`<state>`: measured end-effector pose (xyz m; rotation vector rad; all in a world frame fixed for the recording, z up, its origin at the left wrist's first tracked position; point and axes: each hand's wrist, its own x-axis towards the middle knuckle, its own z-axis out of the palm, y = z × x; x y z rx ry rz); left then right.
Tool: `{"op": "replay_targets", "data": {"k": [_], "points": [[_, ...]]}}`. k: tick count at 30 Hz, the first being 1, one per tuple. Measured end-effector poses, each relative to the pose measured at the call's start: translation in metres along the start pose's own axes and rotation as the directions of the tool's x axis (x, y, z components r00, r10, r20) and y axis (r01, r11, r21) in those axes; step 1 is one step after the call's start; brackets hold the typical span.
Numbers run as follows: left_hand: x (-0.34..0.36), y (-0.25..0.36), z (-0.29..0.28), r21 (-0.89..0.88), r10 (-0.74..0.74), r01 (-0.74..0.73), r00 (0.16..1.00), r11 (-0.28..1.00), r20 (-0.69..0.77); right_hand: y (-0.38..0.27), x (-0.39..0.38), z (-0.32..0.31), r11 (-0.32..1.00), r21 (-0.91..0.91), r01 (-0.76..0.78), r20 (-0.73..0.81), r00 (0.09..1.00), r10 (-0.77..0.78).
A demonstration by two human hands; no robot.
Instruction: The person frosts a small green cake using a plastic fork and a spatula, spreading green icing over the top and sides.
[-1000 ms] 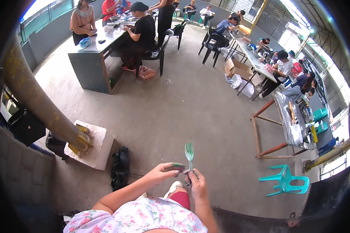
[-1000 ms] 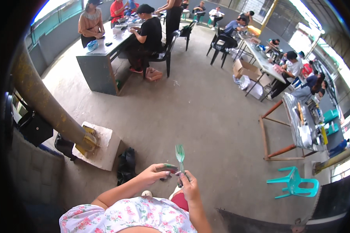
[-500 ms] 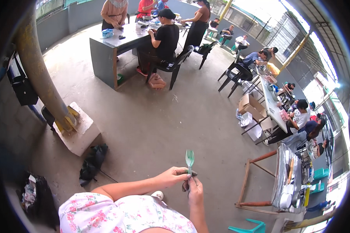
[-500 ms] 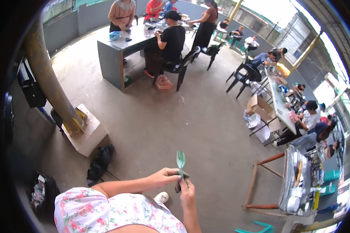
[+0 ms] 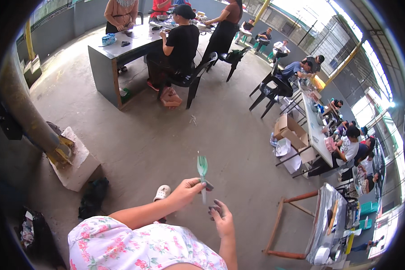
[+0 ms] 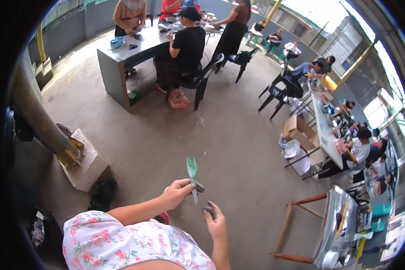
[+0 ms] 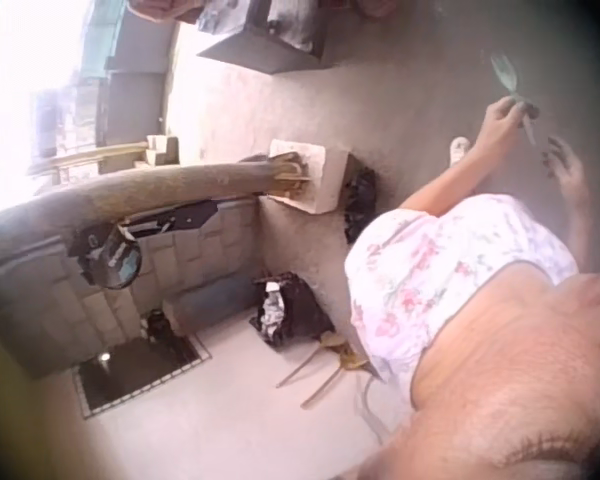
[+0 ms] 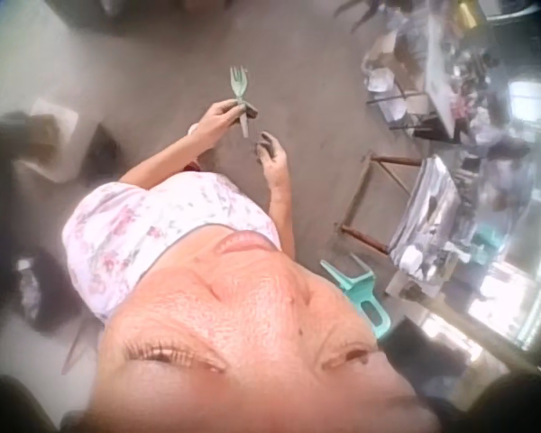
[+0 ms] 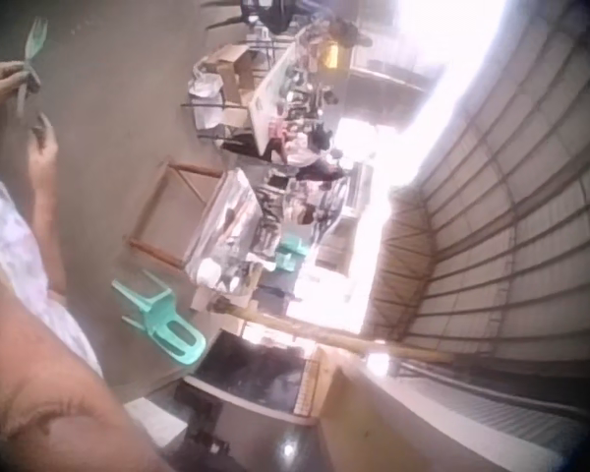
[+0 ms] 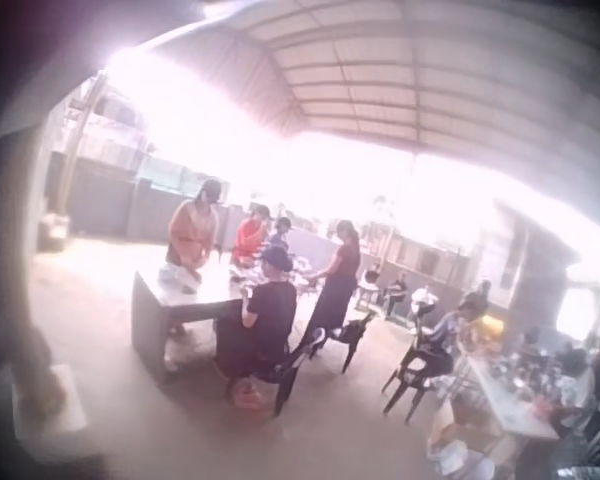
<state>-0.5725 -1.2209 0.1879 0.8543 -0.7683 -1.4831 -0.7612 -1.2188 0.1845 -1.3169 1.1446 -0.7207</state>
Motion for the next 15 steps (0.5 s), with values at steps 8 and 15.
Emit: {"op": "replay_targets", "data": {"k": [8,15], "points": [[0.152,0.109,-0.104,0.082,0.249,-0.235,0.935,0.968,-0.253,0.233,0.117,-0.125,0.712,-0.347,-0.611,-0.451,0.774,0.445],[0.296,0.12,-0.121,0.066,0.23,-0.221,0.904,0.973,-0.36,0.263,0.186,-0.138,0.549,-0.096,-0.831,-0.512,0.514,0.688]]}}
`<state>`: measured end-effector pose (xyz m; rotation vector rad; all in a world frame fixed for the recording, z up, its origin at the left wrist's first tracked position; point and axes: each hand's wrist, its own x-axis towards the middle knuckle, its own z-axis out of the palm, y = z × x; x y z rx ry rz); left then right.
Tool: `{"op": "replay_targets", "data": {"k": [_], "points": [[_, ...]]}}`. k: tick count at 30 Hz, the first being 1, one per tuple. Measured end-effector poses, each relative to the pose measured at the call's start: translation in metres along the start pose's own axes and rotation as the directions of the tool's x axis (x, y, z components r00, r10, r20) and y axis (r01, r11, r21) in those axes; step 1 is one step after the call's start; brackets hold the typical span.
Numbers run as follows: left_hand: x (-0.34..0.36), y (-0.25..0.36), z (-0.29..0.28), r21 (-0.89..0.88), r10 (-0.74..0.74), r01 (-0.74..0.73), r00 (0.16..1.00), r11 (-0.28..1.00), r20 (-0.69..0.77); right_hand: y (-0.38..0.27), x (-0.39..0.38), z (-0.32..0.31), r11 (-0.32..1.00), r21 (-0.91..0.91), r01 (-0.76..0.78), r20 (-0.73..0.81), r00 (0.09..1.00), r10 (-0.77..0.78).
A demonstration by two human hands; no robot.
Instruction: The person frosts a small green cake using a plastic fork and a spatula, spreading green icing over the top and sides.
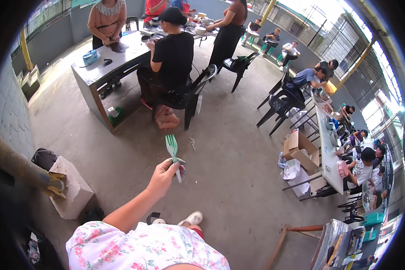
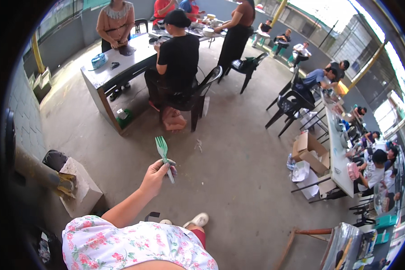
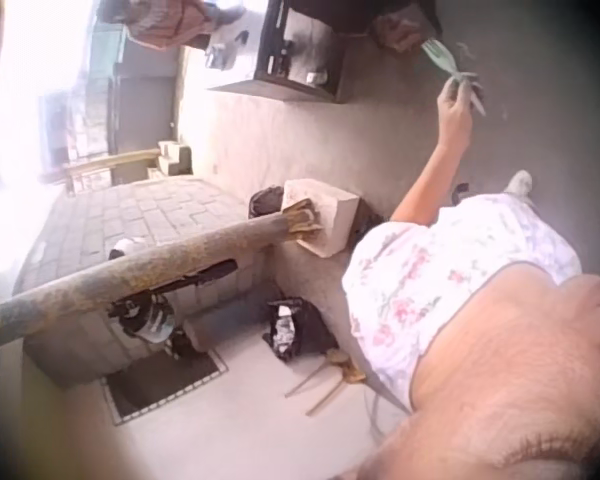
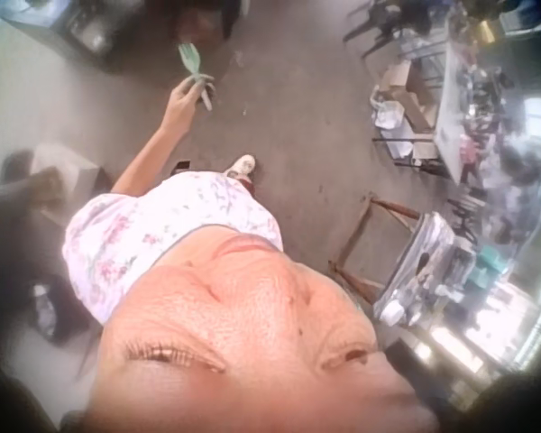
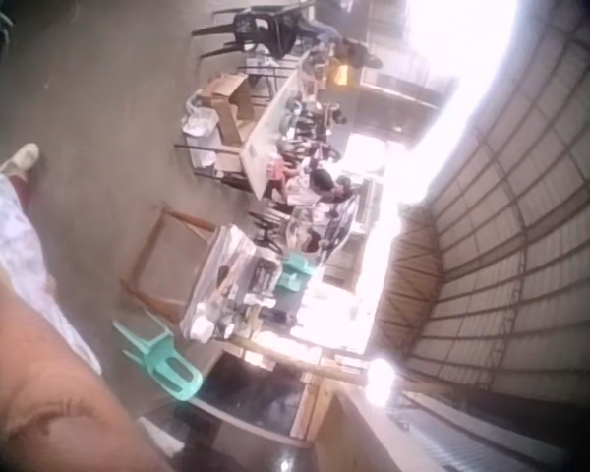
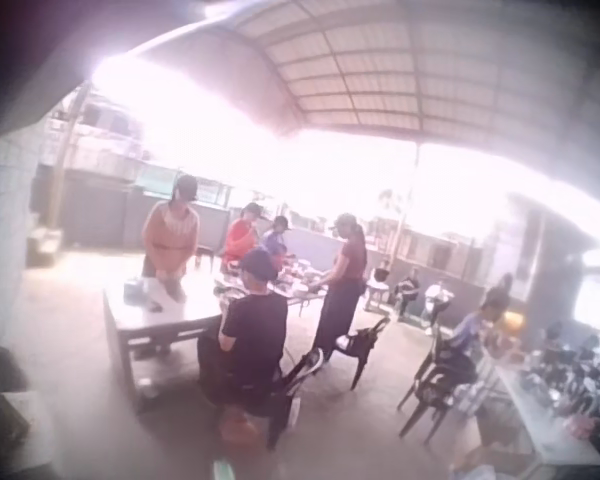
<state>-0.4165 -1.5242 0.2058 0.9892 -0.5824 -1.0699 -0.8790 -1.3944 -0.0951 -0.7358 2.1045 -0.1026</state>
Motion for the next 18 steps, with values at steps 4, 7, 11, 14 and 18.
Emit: {"op": "replay_targets", "data": {"k": [4,7,11,14,18], "points": [[0.082,-0.025,0.048,-0.002,-0.004,0.004,0.998,1.0,0.07,-0.033,0.056,0.001,0.983,0.169,-0.074,-0.002,0.997,0.076],[0.145,-0.038,0.102,-0.007,0.013,-0.013,0.997,1.0,0.073,-0.076,0.128,-0.031,0.876,0.481,0.02,-0.09,0.996,0.027],[0.215,-0.035,0.15,-0.024,0.009,-0.007,0.994,1.0,0.113,-0.357,0.116,-0.108,0.722,0.639,0.265,-0.028,0.946,-0.323],[0.266,-0.043,0.194,-0.035,-0.064,0.071,0.982,0.997,0.18,-0.555,0.056,-0.138,0.517,0.751,0.41,0.065,0.734,-0.676],[0.348,-0.058,0.222,-0.036,-0.178,0.198,0.938,0.98,0.296,-0.711,-0.005,-0.126,0.322,0.871,0.372,0.203,0.323,-0.924]]}}
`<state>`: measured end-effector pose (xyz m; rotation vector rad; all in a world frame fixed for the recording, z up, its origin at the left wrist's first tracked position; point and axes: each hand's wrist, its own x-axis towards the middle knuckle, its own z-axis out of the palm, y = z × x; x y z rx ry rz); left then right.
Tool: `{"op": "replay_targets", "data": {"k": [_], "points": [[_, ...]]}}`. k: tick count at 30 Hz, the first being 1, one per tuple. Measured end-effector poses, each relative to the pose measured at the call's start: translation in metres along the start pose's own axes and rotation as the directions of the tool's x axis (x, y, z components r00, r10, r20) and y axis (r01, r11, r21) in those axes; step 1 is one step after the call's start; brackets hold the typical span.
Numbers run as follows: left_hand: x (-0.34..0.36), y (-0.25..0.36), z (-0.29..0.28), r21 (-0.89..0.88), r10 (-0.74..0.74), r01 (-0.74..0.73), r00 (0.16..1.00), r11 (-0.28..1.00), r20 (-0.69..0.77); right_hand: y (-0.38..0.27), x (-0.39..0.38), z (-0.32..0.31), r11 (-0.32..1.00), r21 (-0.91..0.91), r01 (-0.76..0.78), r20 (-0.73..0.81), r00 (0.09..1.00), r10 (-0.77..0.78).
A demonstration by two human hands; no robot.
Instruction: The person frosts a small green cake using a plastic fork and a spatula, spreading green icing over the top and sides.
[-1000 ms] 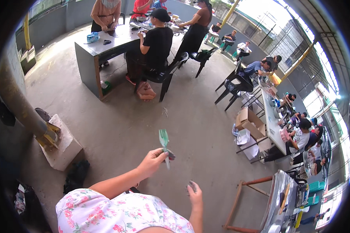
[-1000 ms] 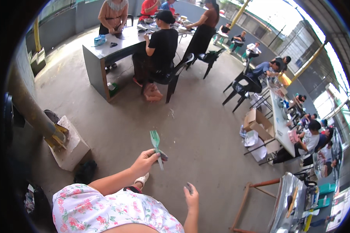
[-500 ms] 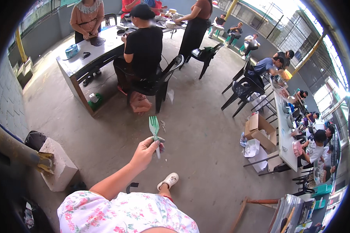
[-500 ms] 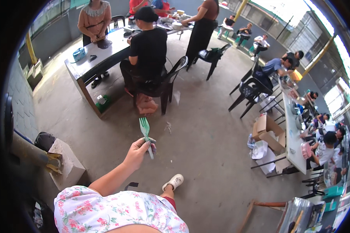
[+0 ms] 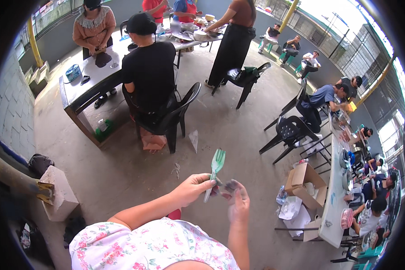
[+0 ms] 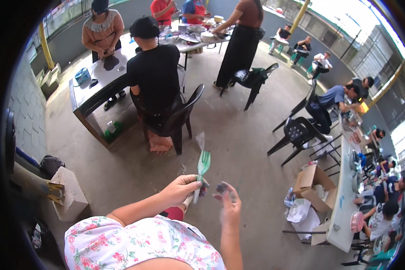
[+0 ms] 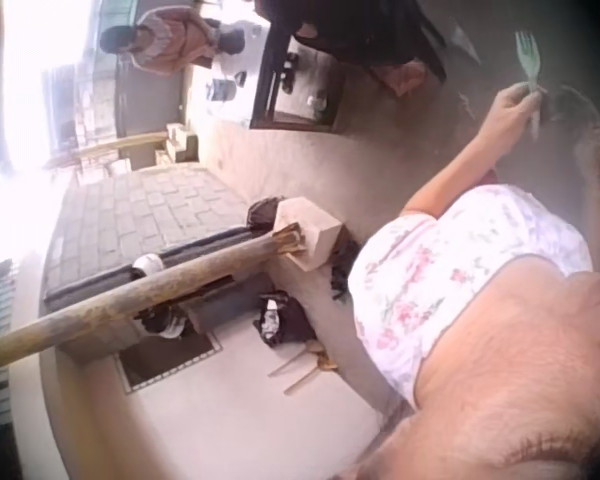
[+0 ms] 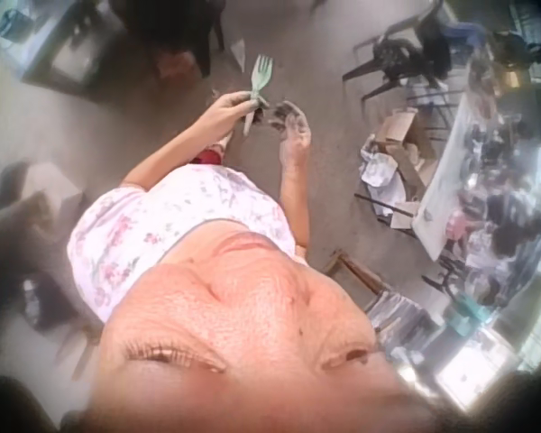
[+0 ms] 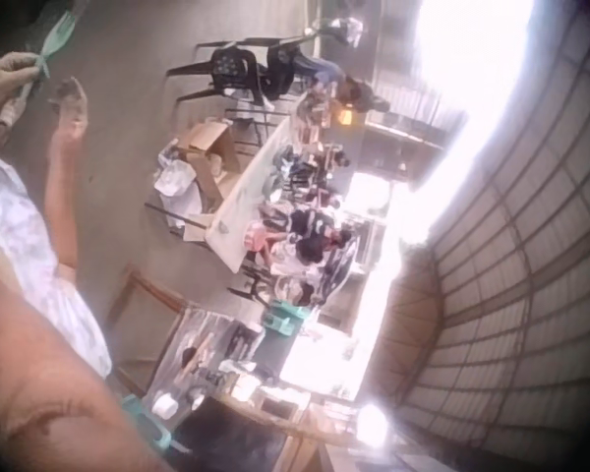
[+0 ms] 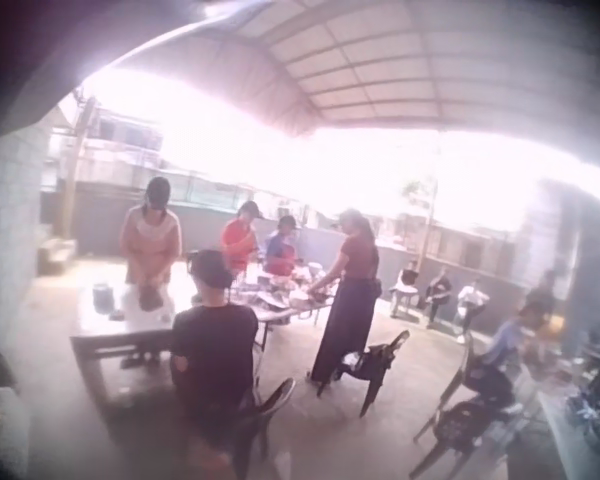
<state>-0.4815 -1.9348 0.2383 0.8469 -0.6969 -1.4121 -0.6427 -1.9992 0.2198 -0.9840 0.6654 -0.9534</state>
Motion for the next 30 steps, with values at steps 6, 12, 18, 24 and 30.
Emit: {"op": "replay_targets", "data": {"k": [6,12,18,24,30], "points": [[0.153,0.021,-0.006,0.192,-0.147,0.129,0.986,0.973,0.078,-0.016,0.137,0.011,0.999,-0.035,-0.024,0.03,0.999,0.025],[0.318,-0.021,0.033,0.114,-0.084,0.057,0.965,0.992,0.249,-0.045,0.249,-0.056,0.992,-0.105,0.073,-0.317,0.943,-0.103],[0.45,-0.046,0.06,0.281,0.164,-0.23,0.956,0.932,0.242,-0.078,0.363,-0.117,0.984,-0.163,0.074,-0.527,0.837,-0.151],[0.583,-0.04,0.085,0.284,0.322,-0.358,0.932,0.889,0.168,-0.124,0.491,-0.175,0.98,-0.162,0.119,-0.372,0.912,-0.172],[0.679,-0.003,0.071,0.315,0.213,-0.204,0.977,0.927,0.007,-0.146,0.604,-0.182,0.996,-0.044,0.081,-0.218,0.972,-0.089]]}}
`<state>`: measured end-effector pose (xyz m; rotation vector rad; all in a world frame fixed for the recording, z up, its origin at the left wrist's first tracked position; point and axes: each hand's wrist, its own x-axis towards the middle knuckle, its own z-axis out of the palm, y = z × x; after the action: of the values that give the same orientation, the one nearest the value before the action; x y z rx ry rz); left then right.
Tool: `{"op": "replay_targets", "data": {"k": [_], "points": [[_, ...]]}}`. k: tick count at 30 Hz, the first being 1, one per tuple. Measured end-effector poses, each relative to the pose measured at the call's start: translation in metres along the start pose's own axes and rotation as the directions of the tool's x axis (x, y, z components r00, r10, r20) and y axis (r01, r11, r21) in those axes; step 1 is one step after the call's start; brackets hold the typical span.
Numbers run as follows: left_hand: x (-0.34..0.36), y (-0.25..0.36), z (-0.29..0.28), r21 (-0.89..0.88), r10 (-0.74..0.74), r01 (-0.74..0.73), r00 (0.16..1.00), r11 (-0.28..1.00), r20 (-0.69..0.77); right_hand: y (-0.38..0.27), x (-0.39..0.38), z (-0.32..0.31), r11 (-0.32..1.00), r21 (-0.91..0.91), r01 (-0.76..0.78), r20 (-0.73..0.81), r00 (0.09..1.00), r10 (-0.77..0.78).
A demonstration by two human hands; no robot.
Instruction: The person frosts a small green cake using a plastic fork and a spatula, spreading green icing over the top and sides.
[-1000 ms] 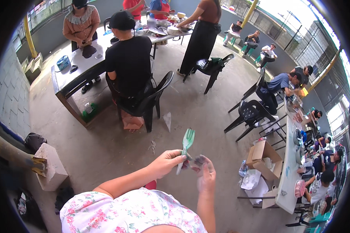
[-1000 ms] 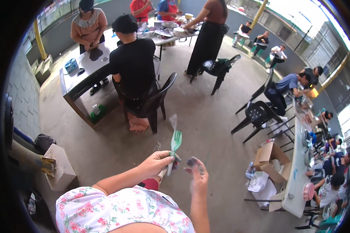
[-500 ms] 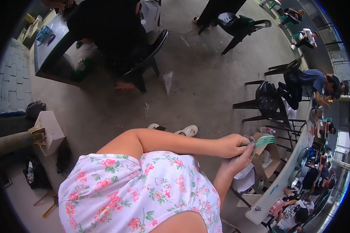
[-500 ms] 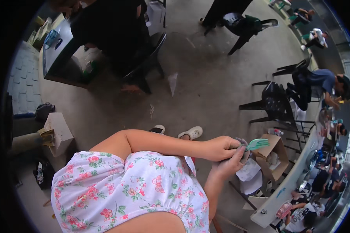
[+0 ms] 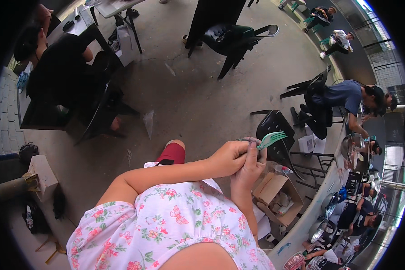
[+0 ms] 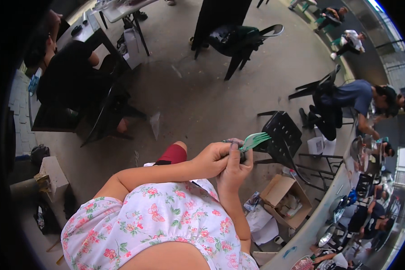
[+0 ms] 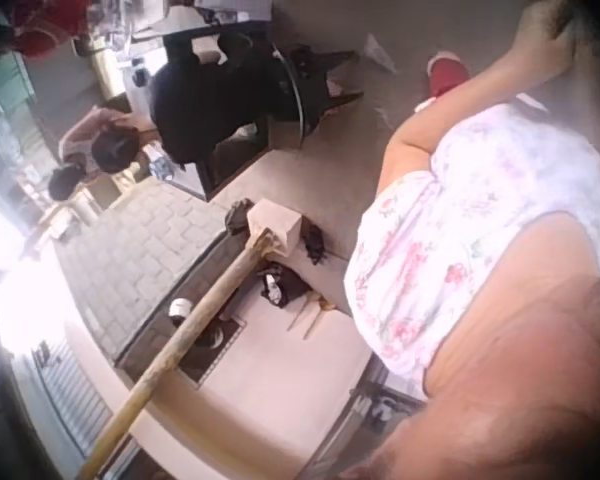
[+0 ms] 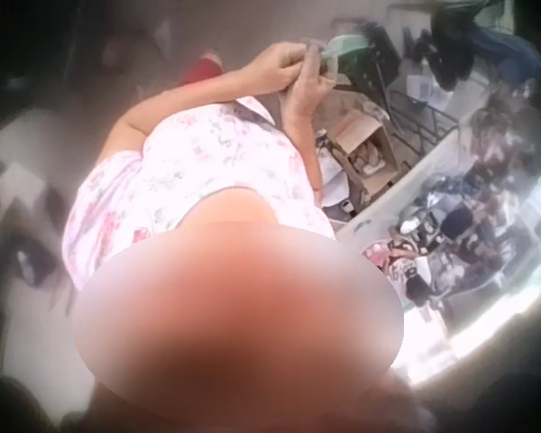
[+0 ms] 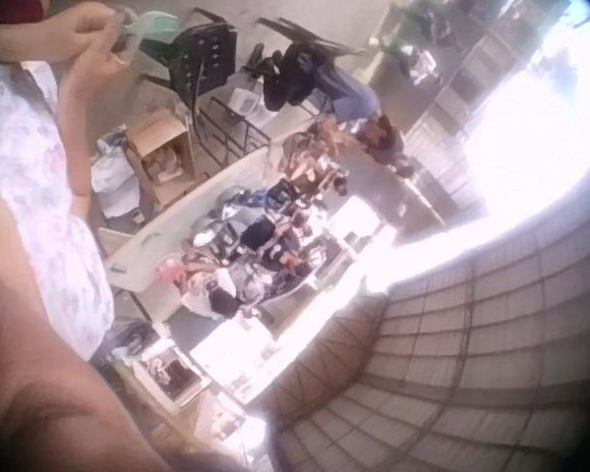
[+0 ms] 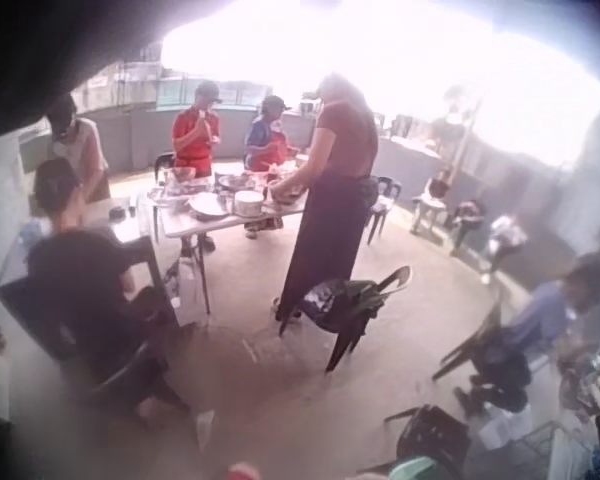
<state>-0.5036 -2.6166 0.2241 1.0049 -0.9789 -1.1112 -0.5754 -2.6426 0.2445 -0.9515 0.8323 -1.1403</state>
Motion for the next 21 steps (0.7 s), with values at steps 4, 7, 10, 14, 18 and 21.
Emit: {"op": "replay_targets", "data": {"k": [4,7,10,14,18,21], "points": [[0.081,-0.016,-0.018,0.073,-0.066,0.062,0.997,0.995,0.052,0.012,0.086,-0.005,0.999,-0.012,-0.031,0.03,0.999,0.031],[0.152,-0.023,-0.026,0.063,-0.073,0.067,0.991,0.996,0.108,0.011,0.151,0.002,1.0,0.023,-0.01,-0.074,0.997,0.011],[0.231,-0.018,-0.036,0.07,-0.111,0.097,0.968,0.993,0.224,0.005,0.221,0.009,0.996,0.075,0.057,-0.139,0.989,-0.046],[0.324,-0.008,-0.034,0.096,-0.08,0.05,0.937,0.994,0.34,-0.016,0.299,0.015,0.986,0.072,0.148,-0.267,0.956,-0.124],[0.396,-0.027,-0.024,0.097,-0.043,0.008,0.929,0.995,0.367,-0.017,0.367,-0.003,0.985,0.079,0.151,-0.338,0.934,-0.116],[0.458,-0.047,-0.023,0.14,-0.06,0.009,0.93,0.99,0.363,-0.02,0.431,-0.01,0.99,0.087,0.114,-0.361,0.929,-0.076]]}}
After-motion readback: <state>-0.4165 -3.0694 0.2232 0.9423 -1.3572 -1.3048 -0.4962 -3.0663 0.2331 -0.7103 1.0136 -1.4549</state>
